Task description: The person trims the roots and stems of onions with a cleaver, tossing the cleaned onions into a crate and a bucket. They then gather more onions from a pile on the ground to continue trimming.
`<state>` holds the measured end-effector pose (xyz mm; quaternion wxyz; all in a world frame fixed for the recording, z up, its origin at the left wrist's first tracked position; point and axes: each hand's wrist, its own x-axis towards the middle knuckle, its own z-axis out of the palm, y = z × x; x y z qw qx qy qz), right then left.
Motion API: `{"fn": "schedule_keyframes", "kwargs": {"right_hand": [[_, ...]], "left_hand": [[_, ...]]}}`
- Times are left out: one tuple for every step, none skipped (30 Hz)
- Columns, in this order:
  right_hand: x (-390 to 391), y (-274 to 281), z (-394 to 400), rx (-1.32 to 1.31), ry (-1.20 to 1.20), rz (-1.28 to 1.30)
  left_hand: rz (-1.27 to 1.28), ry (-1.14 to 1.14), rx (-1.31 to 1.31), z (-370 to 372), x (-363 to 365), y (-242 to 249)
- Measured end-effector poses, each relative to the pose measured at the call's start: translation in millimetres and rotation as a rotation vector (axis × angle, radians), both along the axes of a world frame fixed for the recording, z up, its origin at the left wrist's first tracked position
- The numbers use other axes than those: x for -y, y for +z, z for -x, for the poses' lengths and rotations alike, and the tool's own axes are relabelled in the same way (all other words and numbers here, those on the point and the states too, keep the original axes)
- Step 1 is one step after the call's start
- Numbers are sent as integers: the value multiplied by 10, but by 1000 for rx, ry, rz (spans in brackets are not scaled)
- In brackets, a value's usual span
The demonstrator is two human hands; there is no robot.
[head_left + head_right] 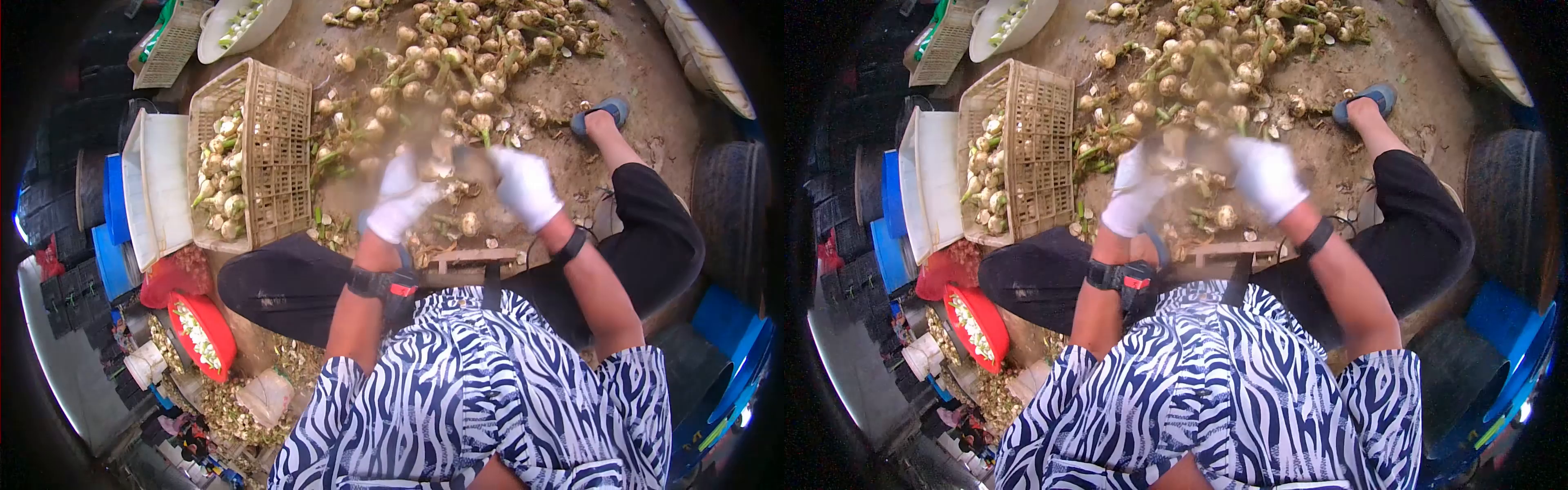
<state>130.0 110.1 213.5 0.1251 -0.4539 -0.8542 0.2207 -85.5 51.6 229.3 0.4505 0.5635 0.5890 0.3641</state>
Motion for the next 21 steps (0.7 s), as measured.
{"fn": "schedule_keyframes", "kwargs": {"right_hand": [[-72,-41,-67,136,-87,74],[-122,-80,-134,127,-127,50],[-204,-101,-169,119,-159,9],[-170,-5,-94,12,-163,-82],[-109,59,-16,-197,-132,-211],[-43,153,68,-207,-160,-154],[15,241,124,-216,-188,-86],[31,128,134,-250,-212,-70],[25,93,131,-250,-212,-79],[38,80,119,-367,-247,123],[74,60,101,-480,-280,328],[101,16,95,-505,-265,501],[131,-36,111,-526,-267,482],[124,-71,128,-501,-243,489],[118,-105,144,-475,-222,495],[118,-150,163,-473,-224,491],[105,-203,196,-449,-196,313],[95,-256,228,-423,-166,139],[78,-333,213,-423,-164,140],[47,-421,159,-255,-170,305],[8,-511,90,-85,-173,468]], "left_hand": [[-30,6,182,23,55,124],[-78,-4,-219,-30,69,295],[-80,7,-221,33,71,257],[-117,9,-166,79,71,170],[-161,4,-112,101,46,136],[-185,-30,-232,121,-11,113],[-193,-28,-231,105,-45,119],[-97,127,-193,76,-54,118],[-6,281,-153,62,-94,119],[138,399,410,142,-83,-128],[132,397,417,166,-54,-141],[178,381,638,180,-22,-157],[233,361,850,201,25,-194],[-45,269,648,285,41,-710],[-44,268,650,252,44,-719],[53,274,795,211,39,-710],[147,278,937,150,4,-552],[155,291,735,103,39,-374],[156,293,734,176,40,-339],[55,241,253,344,75,-304],[-44,178,-227,522,106,-270]]}}
